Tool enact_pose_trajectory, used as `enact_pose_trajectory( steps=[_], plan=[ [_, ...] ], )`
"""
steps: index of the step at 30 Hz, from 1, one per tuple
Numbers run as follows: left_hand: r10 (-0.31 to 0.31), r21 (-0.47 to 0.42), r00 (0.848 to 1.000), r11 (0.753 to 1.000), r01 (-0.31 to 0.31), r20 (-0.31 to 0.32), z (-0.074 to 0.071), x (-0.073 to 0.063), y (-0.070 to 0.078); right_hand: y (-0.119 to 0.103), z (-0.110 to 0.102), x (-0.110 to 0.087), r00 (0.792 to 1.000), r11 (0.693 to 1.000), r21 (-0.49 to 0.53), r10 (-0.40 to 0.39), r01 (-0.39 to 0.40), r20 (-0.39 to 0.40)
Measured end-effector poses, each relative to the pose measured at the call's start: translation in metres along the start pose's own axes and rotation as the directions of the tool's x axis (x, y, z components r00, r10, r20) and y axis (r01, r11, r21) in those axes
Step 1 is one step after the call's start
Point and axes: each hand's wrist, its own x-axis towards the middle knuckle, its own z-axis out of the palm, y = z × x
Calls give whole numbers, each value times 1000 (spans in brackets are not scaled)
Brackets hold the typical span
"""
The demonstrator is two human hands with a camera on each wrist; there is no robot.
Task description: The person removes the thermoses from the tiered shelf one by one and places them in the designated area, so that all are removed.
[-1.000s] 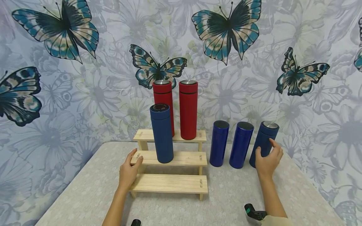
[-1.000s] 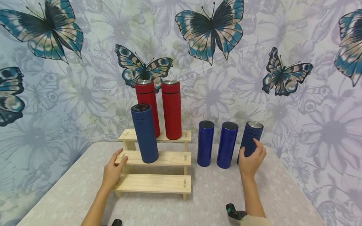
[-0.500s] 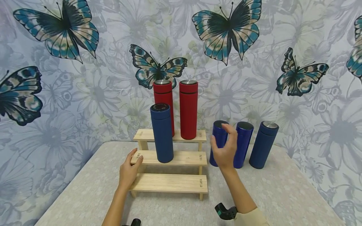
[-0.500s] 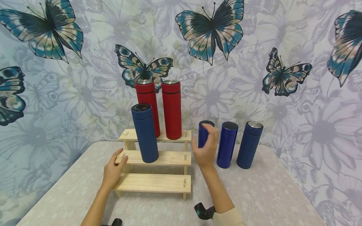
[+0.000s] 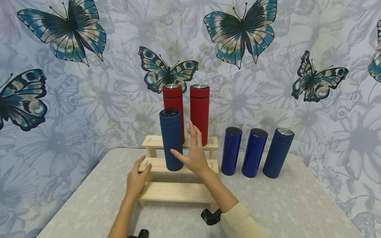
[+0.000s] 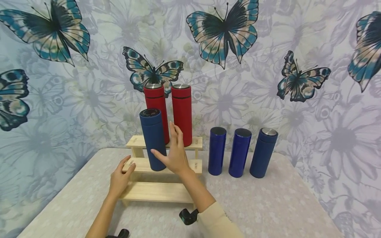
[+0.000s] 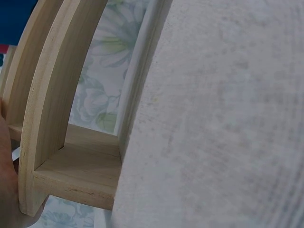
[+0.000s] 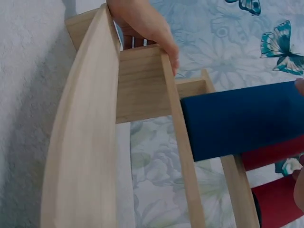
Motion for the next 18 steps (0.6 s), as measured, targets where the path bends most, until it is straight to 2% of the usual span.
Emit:
enact_pose_trajectory(
  steps=[7,13,18],
  plan=[
    [6,-9,1000,1000,-6,9,0,1,-1,0,26,-5,996,997,-55,60,-57,64],
    [16,-2,1000,1000,-16,-9,0,3,-1,0,41,-12,996,988,-129,91,-89,7],
    [29,-13,1000,1000,-29,-6,0,1,-2,-3,39,-21,997,988,-134,69,-74,-37]
  ],
)
